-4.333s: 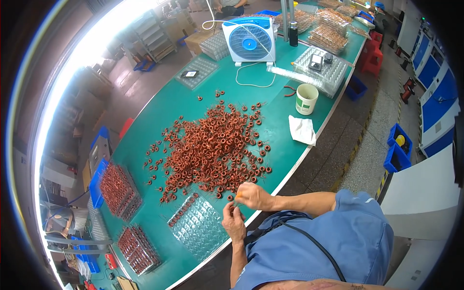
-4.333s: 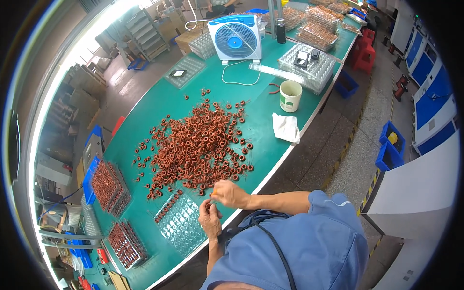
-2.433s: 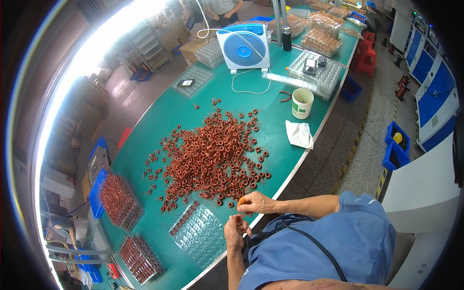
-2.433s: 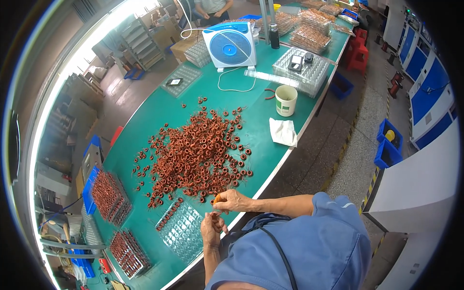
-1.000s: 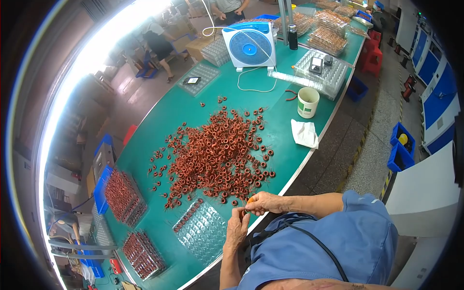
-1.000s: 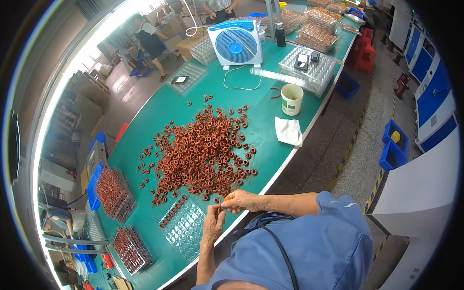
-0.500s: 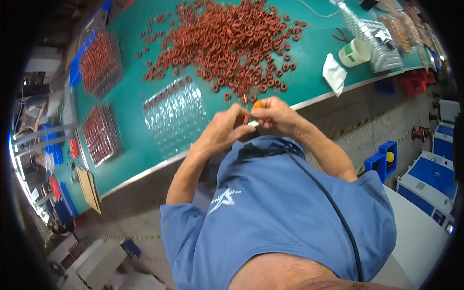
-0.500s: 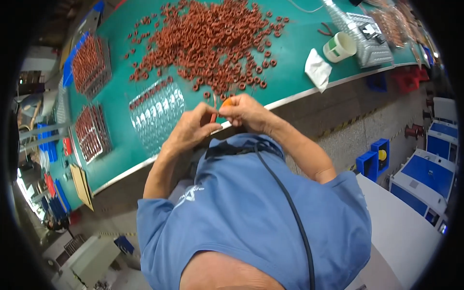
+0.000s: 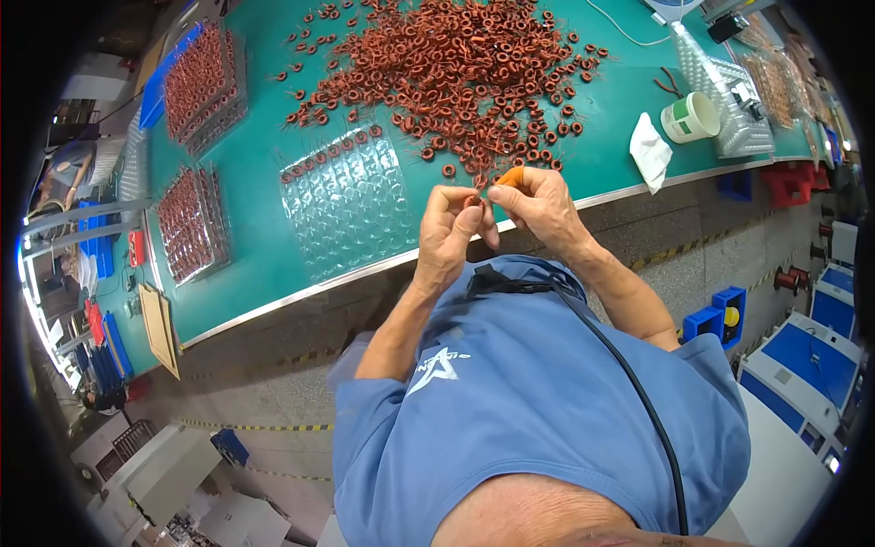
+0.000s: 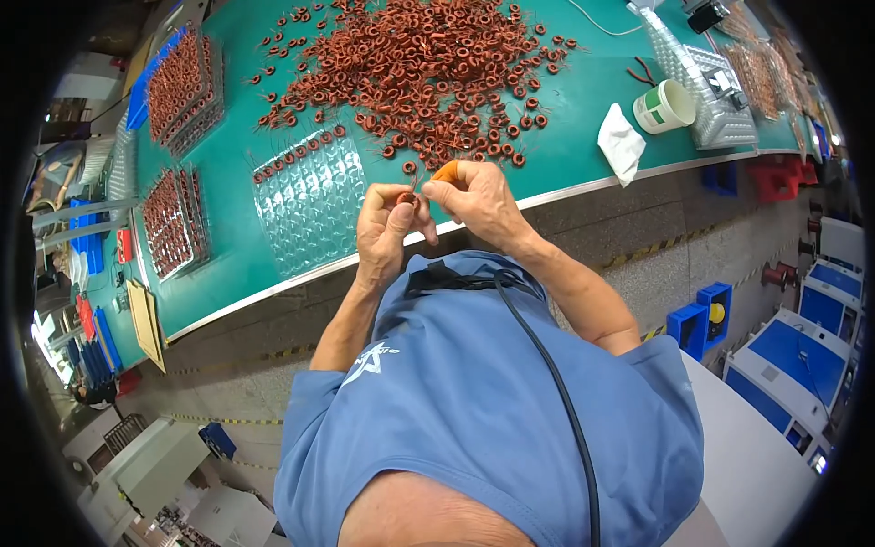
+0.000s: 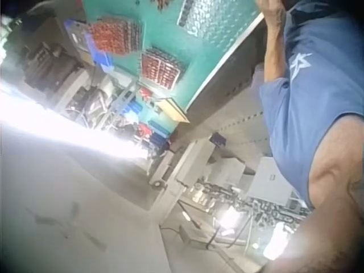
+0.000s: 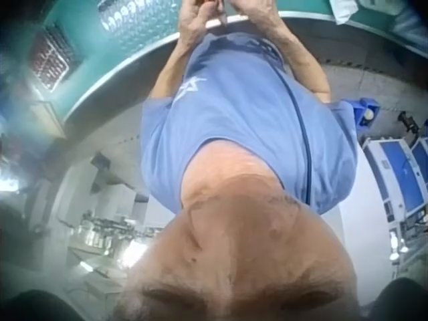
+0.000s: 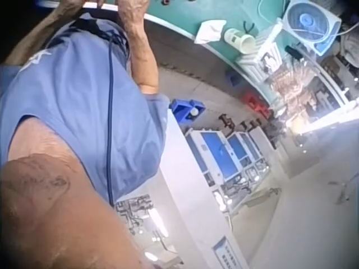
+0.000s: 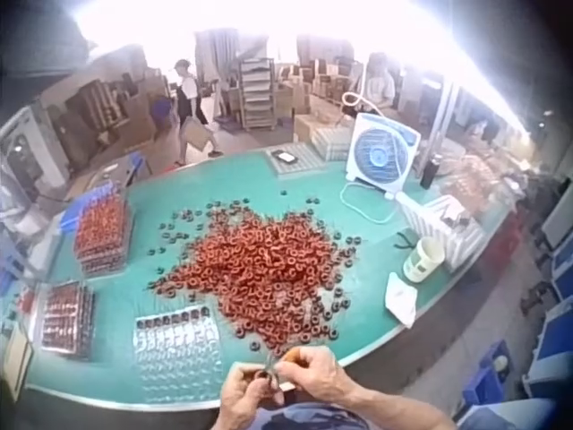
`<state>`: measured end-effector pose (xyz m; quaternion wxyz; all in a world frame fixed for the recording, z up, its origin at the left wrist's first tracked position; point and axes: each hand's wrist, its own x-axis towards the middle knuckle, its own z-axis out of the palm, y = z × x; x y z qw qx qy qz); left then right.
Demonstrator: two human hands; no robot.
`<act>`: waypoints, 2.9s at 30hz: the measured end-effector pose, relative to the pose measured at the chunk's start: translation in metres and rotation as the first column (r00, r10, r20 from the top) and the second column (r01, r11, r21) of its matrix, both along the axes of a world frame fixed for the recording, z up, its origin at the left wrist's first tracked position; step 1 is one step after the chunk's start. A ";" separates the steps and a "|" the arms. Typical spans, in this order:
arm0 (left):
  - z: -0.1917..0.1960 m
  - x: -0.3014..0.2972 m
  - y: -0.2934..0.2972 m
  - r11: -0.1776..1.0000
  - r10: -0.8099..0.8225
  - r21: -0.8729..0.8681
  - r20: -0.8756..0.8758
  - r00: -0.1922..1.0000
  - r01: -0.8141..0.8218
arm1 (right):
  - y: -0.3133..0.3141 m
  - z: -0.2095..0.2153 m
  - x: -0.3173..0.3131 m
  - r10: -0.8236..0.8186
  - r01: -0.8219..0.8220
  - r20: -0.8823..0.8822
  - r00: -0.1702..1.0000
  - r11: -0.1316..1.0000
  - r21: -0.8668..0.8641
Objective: Sorting and placing small copper coils into a plastic blister tray.
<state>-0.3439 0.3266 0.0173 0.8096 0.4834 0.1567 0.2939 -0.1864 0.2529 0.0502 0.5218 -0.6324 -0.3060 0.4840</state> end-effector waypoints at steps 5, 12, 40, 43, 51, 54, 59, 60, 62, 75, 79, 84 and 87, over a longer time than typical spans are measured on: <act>0.008 0.002 0.004 0.996 0.054 0.076 -0.126 0.991 -0.045 | 0.008 -0.004 0.002 -0.009 0.006 0.032 0.999 0.996 0.091; -0.006 -0.006 0.009 0.999 0.024 0.047 -0.290 0.957 -0.011 | 0.008 -0.034 -0.006 0.043 -0.012 -0.152 0.987 0.981 0.196; -0.029 -0.008 -0.005 0.900 0.402 -0.058 -0.266 0.876 -0.431 | 0.030 -0.050 -0.042 -0.107 0.115 -0.074 0.991 0.987 0.108; -0.031 -0.020 0.003 0.888 0.452 0.086 -0.353 0.819 -0.453 | 0.039 -0.045 -0.052 -0.115 0.103 0.063 0.991 0.980 0.172; -0.044 -0.066 0.031 0.861 0.507 0.281 -0.424 0.751 -0.423 | 0.095 -0.050 -0.083 0.089 -0.163 0.352 0.932 0.969 0.185; -0.054 -0.094 0.040 0.876 0.482 0.263 -0.451 0.751 -0.404 | 0.145 -0.075 -0.068 0.086 -0.138 0.305 0.949 0.978 0.154; -0.066 -0.144 0.052 0.902 0.422 0.207 -0.598 0.681 -0.378 | 0.213 -0.138 -0.056 -0.016 -0.137 0.655 0.755 0.974 0.182; -0.065 -0.152 0.052 0.896 0.434 0.221 -0.625 0.649 -0.386 | 0.221 -0.147 -0.056 -0.004 -0.159 0.690 0.724 0.972 0.173; -0.067 -0.166 0.053 0.886 0.451 0.234 -0.639 0.624 -0.400 | 0.230 -0.170 -0.058 0.004 -0.182 0.773 0.635 0.972 0.145; -0.080 -0.175 0.041 0.909 0.377 0.141 -0.680 0.629 -0.392 | 0.137 -0.119 0.026 0.074 -0.090 0.861 0.503 0.995 -0.033; -0.080 -0.156 0.030 0.931 0.332 0.127 -0.685 0.648 -0.342 | 0.100 -0.140 0.002 0.140 -0.289 0.922 0.362 0.957 -0.032; -0.072 -0.128 0.017 0.943 0.314 0.140 -0.677 0.666 -0.302 | 0.092 -0.150 -0.023 0.311 -0.428 0.944 0.108 0.872 -0.239; -0.068 -0.111 0.013 0.953 0.295 0.160 -0.687 0.665 -0.258 | 0.085 -0.180 -0.008 0.342 -0.463 0.938 0.052 0.841 -0.280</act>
